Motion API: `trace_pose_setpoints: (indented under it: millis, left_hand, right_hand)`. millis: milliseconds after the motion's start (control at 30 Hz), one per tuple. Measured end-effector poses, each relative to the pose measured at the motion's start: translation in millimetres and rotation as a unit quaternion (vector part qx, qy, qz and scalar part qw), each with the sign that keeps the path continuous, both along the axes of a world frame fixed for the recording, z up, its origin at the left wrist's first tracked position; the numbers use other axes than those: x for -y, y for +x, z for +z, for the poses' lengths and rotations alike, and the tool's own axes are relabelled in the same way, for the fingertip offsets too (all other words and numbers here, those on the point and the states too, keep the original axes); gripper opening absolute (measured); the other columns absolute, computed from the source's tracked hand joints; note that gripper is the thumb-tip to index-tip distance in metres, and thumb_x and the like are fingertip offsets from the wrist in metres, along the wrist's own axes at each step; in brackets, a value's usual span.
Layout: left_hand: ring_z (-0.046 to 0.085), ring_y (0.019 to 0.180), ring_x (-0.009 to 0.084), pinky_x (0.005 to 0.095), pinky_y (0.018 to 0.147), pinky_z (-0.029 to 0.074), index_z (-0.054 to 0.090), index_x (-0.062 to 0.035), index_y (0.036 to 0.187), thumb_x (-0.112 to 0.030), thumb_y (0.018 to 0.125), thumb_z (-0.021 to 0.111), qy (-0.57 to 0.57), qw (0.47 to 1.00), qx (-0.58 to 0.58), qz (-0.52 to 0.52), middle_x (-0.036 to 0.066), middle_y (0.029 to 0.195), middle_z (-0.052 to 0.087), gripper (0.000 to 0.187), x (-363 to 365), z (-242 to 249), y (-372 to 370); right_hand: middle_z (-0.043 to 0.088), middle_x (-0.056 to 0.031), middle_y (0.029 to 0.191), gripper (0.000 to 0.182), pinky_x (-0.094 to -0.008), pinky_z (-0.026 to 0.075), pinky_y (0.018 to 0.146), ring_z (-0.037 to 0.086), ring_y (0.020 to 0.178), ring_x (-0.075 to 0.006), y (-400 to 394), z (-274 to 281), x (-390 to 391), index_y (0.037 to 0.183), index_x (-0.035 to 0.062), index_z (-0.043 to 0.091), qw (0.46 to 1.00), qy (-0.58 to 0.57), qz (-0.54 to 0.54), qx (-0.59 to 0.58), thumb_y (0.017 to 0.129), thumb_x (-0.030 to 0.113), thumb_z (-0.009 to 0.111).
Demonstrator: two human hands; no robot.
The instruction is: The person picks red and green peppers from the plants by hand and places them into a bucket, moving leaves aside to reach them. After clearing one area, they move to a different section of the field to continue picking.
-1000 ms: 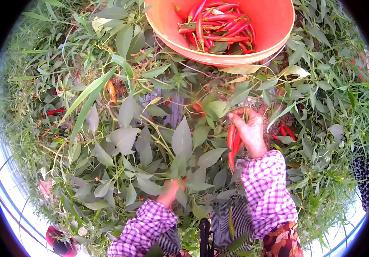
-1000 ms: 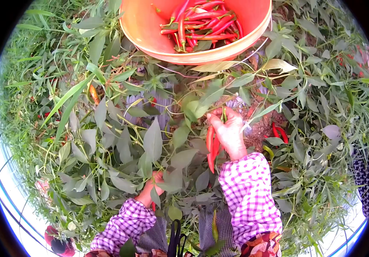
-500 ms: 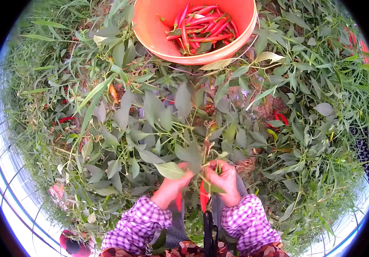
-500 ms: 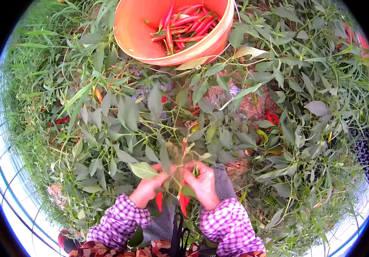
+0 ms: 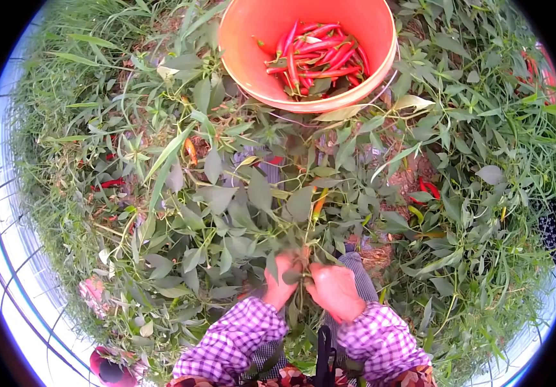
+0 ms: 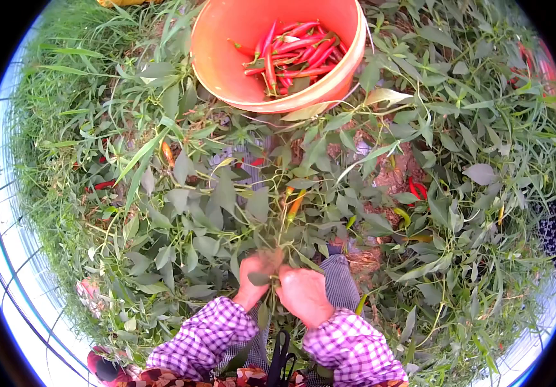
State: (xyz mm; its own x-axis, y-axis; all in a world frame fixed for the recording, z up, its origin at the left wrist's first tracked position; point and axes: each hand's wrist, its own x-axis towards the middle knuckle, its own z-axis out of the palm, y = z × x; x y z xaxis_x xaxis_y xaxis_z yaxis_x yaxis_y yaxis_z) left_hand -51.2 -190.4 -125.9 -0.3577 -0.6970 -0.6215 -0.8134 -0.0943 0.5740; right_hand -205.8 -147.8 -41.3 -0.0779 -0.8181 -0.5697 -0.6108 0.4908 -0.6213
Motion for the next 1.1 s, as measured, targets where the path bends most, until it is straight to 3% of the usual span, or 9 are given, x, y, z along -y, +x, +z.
trace_pose_setpoints:
  millis: [133,333,467,567,633,767,833,867,1100]
  left_hand:
    - [0.065,0.076,0.0329,0.0432,0.067,0.049,0.069,-0.0111,0.093,-0.032,0.08,0.064,0.079,0.995,0.038,0.037,0.016,0.08,0.066,0.025,24,9,22]
    - [0.062,0.076,0.0323,0.0394,0.068,0.049,0.069,-0.0127,0.092,-0.025,0.079,0.065,0.016,0.997,0.079,0.005,0.011,0.078,0.065,0.018,-13,-17,46]
    - [0.063,0.082,0.0248,0.0369,0.072,0.051,0.064,-0.0041,0.095,-0.015,0.084,0.061,0.033,0.994,-0.017,0.099,0.009,0.091,0.065,0.016,-35,-46,88]
    - [0.061,0.088,0.0241,0.0373,0.075,0.053,0.058,0.0016,0.102,-0.012,0.09,0.054,0.305,0.737,-0.152,0.584,0.012,0.105,0.061,0.019,-28,-40,80]
    - [0.06,0.09,0.025,0.0381,0.077,0.053,0.056,0.003,0.104,-0.011,0.091,0.053,0.361,0.531,-0.195,0.741,0.014,0.107,0.059,0.02,-35,-49,83]
    - [0.059,0.092,0.0269,0.0413,0.083,0.051,0.054,0.0035,0.11,-0.017,0.094,0.051,0.346,0.593,-0.277,0.672,0.015,0.112,0.057,0.026,-45,-48,92]
    - [0.059,0.091,0.0249,0.0409,0.081,0.05,0.053,0.0019,0.114,-0.018,0.094,0.052,0.305,0.898,-0.065,0.312,0.013,0.111,0.058,0.028,-14,-14,80]
    - [0.059,0.09,0.025,0.0407,0.08,0.05,0.053,0.0008,0.114,-0.019,0.094,0.053,0.275,0.935,-0.024,0.224,0.012,0.109,0.059,0.028,-12,-12,80]
    - [0.062,0.08,0.0199,0.0334,0.066,0.049,0.059,-0.0072,0.112,-0.017,0.091,0.058,0.227,0.937,-0.044,0.262,0.007,0.094,0.065,0.023,-44,-29,108]
  right_hand:
    - [0.06,-0.0118,0.069,0.015,-0.0389,0.048,0.054,0.06,0.063,-0.0291,-40,82,43,0.081,0.0025,0.058,0.976,-0.213,0.024,0.038,0.073,0.01,0.068]
    - [0.061,-0.0061,0.079,0.024,-0.0315,0.046,0.059,0.058,0.066,-0.022,-127,128,201,0.096,0.0015,0.061,0.724,-0.654,-0.1,-0.195,0.076,0.003,0.072]
    - [0.063,-0.0106,0.096,0.029,-0.0342,0.051,0.072,0.061,0.083,-0.025,-159,80,262,0.105,0.0012,0.059,0.75,-0.536,-0.048,-0.385,0.08,0.011,0.071]
    - [0.064,-0.0118,0.085,0.021,-0.0415,0.049,0.071,0.061,0.076,-0.0314,-125,71,232,0.094,0.0014,0.062,0.778,-0.525,-0.02,-0.343,0.079,0.013,0.07]
    - [0.064,-0.0154,0.082,0.017,-0.0448,0.048,0.07,0.062,0.076,-0.0345,-85,48,195,0.087,0.0004,0.063,0.936,-0.324,-0.037,-0.13,0.08,0.014,0.068]
    - [0.064,-0.0217,0.086,0.02,-0.0484,0.05,0.074,0.063,0.085,-0.0381,-58,-100,172,0.086,-0.0009,0.065,0.995,0.0,0.067,-0.08,0.083,0.018,0.061]
    - [0.064,-0.0233,0.088,0.02,-0.0478,0.05,0.079,0.063,0.089,-0.0384,-53,-173,174,0.094,0.001,0.064,0.988,-0.057,-0.015,-0.145,0.083,0.016,0.056]
    - [0.064,-0.0242,0.091,0.023,-0.0469,0.05,0.08,0.063,0.091,-0.0389,-51,-201,179,0.1,0.0025,0.063,0.987,-0.065,-0.064,-0.133,0.081,0.012,0.054]
    - [0.066,-0.0209,0.092,0.037,-0.0325,0.049,0.077,0.065,0.081,-0.0264,-40,-293,187,0.112,0.0058,0.064,0.956,-0.013,-0.226,0.186,0.077,0.002,0.053]
